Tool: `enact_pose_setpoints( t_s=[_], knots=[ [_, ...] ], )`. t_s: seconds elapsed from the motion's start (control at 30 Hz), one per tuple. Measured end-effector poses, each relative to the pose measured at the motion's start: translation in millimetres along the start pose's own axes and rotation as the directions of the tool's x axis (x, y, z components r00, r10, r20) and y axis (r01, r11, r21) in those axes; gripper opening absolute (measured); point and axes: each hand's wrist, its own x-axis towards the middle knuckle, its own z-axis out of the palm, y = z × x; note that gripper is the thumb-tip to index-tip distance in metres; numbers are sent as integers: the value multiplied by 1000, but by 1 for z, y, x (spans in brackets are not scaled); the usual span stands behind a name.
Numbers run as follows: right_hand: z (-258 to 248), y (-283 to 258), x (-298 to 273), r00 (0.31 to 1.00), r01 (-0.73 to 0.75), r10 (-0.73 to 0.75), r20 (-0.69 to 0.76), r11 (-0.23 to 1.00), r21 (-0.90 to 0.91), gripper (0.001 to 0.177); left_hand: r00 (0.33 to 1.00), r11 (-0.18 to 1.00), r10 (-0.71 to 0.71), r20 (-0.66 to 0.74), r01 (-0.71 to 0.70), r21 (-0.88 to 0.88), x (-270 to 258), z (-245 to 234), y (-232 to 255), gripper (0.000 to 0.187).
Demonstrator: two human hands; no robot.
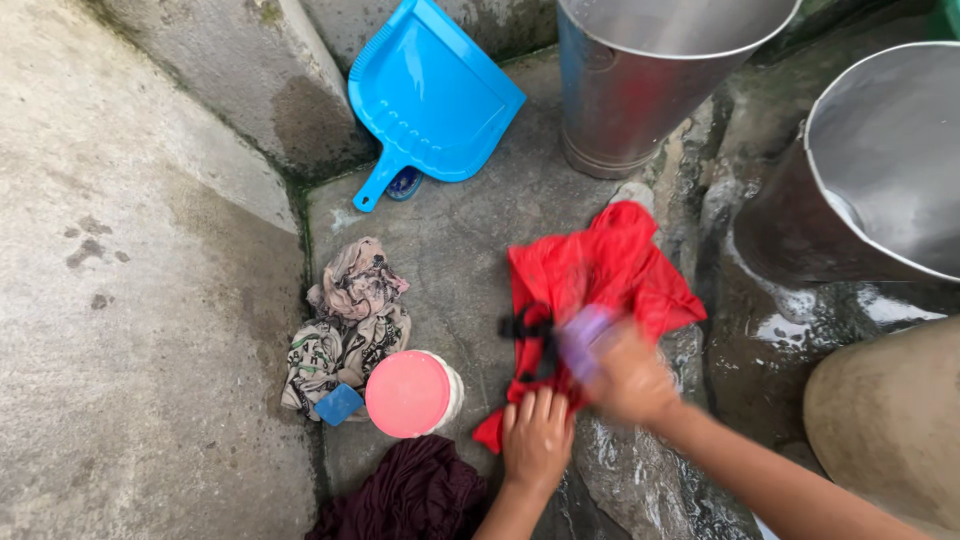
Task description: The person washes clothes by hand, applying soap, scrubbing garments with a brush and by hand, pouring water over them, and wringing them.
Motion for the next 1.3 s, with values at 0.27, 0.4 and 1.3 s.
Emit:
enact_pose_setpoints(
  t_s=[0.27,0.4,1.3],
  knots=[
    [-52,73,65,700,-491,703,124,601,-631,70,995,997,70,-76,-67,47,-22,8,-7,21],
    [-27,15,53,906,6,187,380,891,-454,67,991,997,72,-115,-74,-15,-20,3,-7,23],
    [90,21,-15,649,-750,760,28,634,189,45,797,553,-604,-28,393,-735,111,37,35,69]
  ],
)
